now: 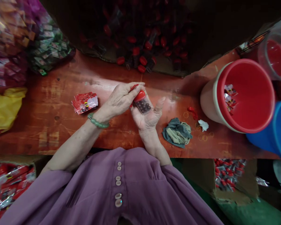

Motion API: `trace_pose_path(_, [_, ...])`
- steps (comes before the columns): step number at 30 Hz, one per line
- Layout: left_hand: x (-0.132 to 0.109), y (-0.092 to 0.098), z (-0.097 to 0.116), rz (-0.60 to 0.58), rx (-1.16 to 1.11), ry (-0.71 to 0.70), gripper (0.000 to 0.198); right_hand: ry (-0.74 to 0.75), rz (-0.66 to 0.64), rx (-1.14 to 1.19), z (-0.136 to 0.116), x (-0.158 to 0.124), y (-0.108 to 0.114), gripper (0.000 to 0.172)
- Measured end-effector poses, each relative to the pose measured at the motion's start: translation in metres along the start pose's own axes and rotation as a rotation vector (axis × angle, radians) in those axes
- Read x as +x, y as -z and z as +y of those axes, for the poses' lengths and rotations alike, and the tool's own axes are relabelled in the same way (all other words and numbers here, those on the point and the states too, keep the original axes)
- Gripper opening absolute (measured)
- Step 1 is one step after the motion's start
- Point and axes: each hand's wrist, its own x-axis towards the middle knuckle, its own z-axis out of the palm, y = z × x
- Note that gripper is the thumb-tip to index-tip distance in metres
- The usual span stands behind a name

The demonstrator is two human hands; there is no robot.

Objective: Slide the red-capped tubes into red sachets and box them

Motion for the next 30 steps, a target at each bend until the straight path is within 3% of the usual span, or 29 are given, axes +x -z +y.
trace_pose_path(6, [0.001, 0.006, 0.0, -0.069, -0.043, 0.069, 0.02, -0.022, 0.006, -0.041, 0.0, 0.0, -0.002, 0.076])
trace_pose_path(13, [-0.002, 0.005, -0.003, 0.157, -0.218, 0.087, 0.029, 0.061, -0.169, 0.108, 0.007, 0.003, 0.01, 0.065])
trace_pose_path(17, [-0.005, 0.011, -0.006, 0.254, -0.231, 0.056, 0.028, 0.049, -0.181, -0.038, 0.008, 0.005, 0.012, 0.064])
trace_pose_path(20, [-0.008, 0.018, -0.013, 0.284, -0.178, 0.029, 0.024, 0.021, -0.197, -0.082, 0.007, 0.006, 0.012, 0.068])
trace_pose_path(23, [-0.018, 0.018, -0.018, 0.295, -0.105, -0.007, 0.024, 0.047, -0.124, -0.066, 0.008, 0.007, 0.012, 0.069])
trace_pose_path(26, [-0.038, 0.008, -0.02, 0.358, 0.042, -0.074, 0.023, 0.056, -0.071, -0.04, 0.01, 0.007, 0.014, 0.07])
trace_pose_path(30, [-0.063, -0.012, -0.025, 0.341, 0.305, -0.263, 0.013, 0.027, -0.139, -0.048, 0.011, 0.008, 0.016, 0.068])
